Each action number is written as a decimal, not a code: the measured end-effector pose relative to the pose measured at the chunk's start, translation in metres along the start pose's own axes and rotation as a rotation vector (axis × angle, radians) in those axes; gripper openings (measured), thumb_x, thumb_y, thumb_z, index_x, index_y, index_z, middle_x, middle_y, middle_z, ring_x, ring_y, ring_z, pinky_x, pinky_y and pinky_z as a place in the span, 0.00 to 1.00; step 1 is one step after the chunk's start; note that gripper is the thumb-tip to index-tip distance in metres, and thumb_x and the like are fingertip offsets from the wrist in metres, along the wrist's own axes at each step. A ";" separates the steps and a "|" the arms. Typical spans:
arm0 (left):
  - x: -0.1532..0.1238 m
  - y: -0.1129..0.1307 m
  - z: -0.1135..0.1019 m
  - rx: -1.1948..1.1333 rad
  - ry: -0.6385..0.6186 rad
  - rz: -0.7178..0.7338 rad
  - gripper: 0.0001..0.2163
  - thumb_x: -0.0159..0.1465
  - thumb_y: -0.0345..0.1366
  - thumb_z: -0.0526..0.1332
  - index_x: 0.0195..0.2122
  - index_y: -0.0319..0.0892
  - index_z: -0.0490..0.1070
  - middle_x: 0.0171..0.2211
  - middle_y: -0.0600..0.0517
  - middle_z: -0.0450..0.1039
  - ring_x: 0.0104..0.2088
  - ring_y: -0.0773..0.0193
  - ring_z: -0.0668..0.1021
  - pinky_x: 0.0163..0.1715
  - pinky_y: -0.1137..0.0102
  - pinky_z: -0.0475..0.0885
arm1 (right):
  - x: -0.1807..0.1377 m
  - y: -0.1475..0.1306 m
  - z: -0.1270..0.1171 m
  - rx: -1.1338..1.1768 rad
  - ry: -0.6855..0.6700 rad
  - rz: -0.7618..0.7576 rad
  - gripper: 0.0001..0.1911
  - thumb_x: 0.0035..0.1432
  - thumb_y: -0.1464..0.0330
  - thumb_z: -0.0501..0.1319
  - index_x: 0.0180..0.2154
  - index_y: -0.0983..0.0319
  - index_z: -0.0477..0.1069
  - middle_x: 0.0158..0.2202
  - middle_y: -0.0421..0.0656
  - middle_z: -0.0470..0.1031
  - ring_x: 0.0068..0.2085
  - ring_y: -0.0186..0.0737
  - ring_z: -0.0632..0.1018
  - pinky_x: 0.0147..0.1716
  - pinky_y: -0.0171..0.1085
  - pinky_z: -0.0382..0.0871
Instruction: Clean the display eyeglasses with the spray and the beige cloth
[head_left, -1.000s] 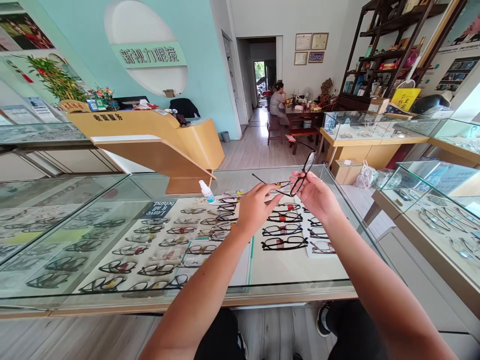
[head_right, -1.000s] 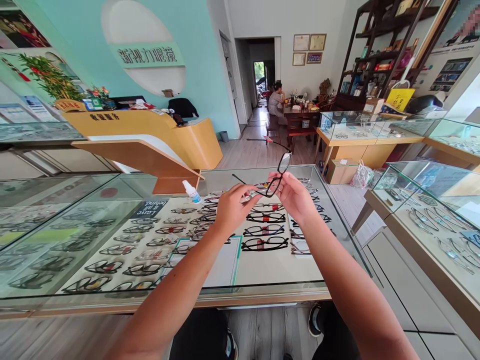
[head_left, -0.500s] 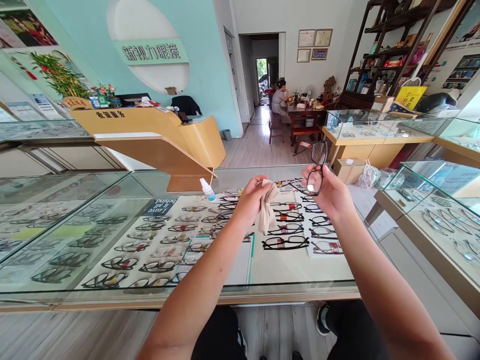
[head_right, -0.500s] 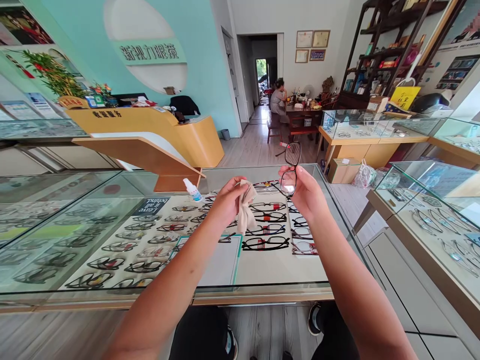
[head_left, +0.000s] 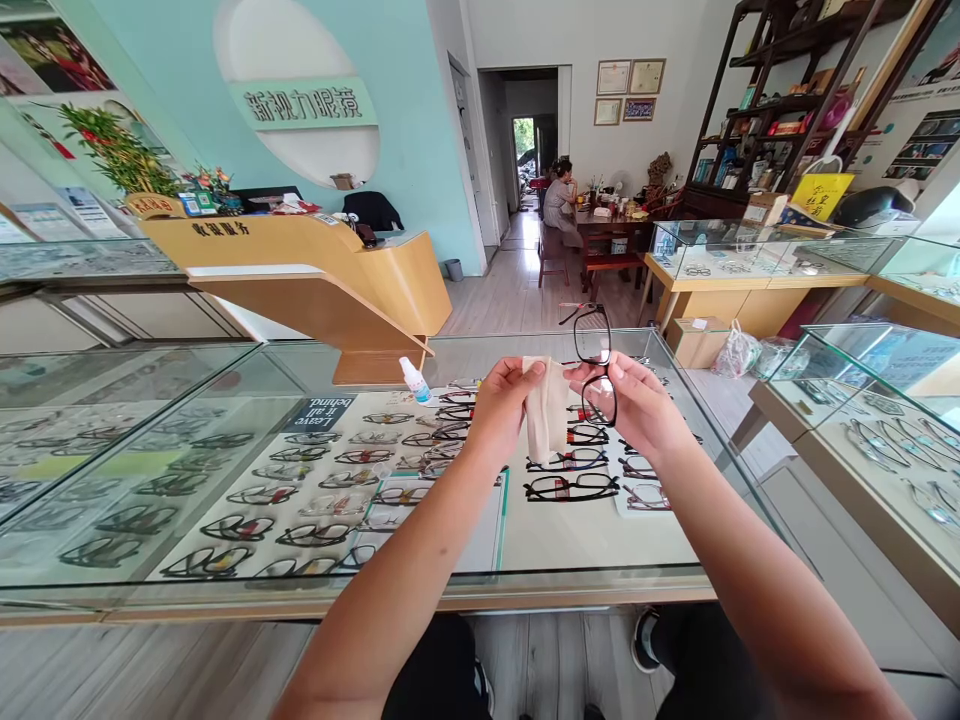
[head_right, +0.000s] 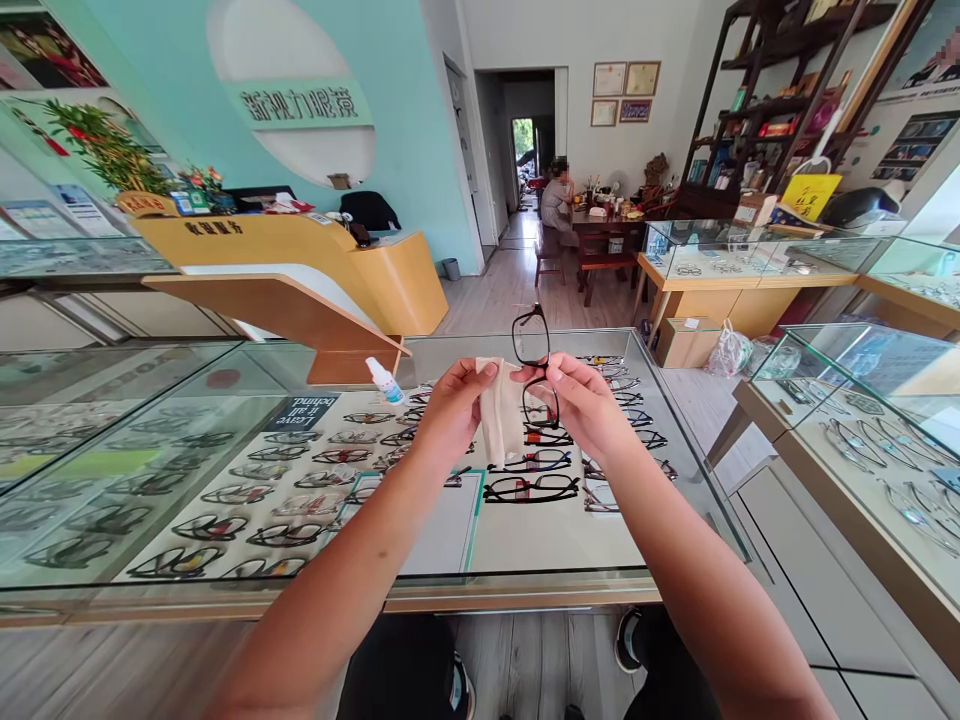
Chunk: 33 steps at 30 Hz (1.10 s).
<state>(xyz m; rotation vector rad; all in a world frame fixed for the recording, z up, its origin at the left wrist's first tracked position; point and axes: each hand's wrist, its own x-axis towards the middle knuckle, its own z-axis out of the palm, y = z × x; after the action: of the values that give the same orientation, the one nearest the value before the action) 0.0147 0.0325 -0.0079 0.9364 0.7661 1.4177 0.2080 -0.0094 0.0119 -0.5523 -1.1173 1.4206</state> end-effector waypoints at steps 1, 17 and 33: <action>0.000 -0.001 0.000 -0.002 -0.001 -0.004 0.26 0.46 0.48 0.85 0.35 0.42 0.74 0.33 0.54 0.80 0.34 0.64 0.79 0.36 0.69 0.73 | 0.000 0.000 0.001 -0.002 -0.011 -0.003 0.17 0.58 0.51 0.77 0.37 0.54 0.78 0.44 0.46 0.85 0.59 0.54 0.82 0.60 0.51 0.76; 0.002 -0.021 0.002 -0.010 -0.116 -0.182 0.30 0.49 0.54 0.83 0.39 0.45 0.68 0.41 0.51 0.81 0.40 0.61 0.83 0.41 0.65 0.78 | 0.004 0.001 -0.001 0.025 0.061 -0.073 0.13 0.61 0.54 0.76 0.36 0.54 0.79 0.43 0.42 0.85 0.29 0.38 0.71 0.31 0.40 0.72; 0.002 -0.028 -0.004 0.280 -0.225 0.118 0.23 0.66 0.61 0.69 0.39 0.43 0.78 0.33 0.52 0.76 0.35 0.62 0.77 0.35 0.70 0.71 | 0.008 -0.003 -0.014 0.044 0.100 -0.045 0.15 0.60 0.51 0.75 0.39 0.52 0.80 0.46 0.44 0.85 0.51 0.54 0.84 0.48 0.49 0.80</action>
<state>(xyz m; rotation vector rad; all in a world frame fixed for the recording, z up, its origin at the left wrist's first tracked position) 0.0246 0.0366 -0.0343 1.3528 0.7601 1.2979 0.2201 0.0017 0.0106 -0.5577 -1.0104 1.3611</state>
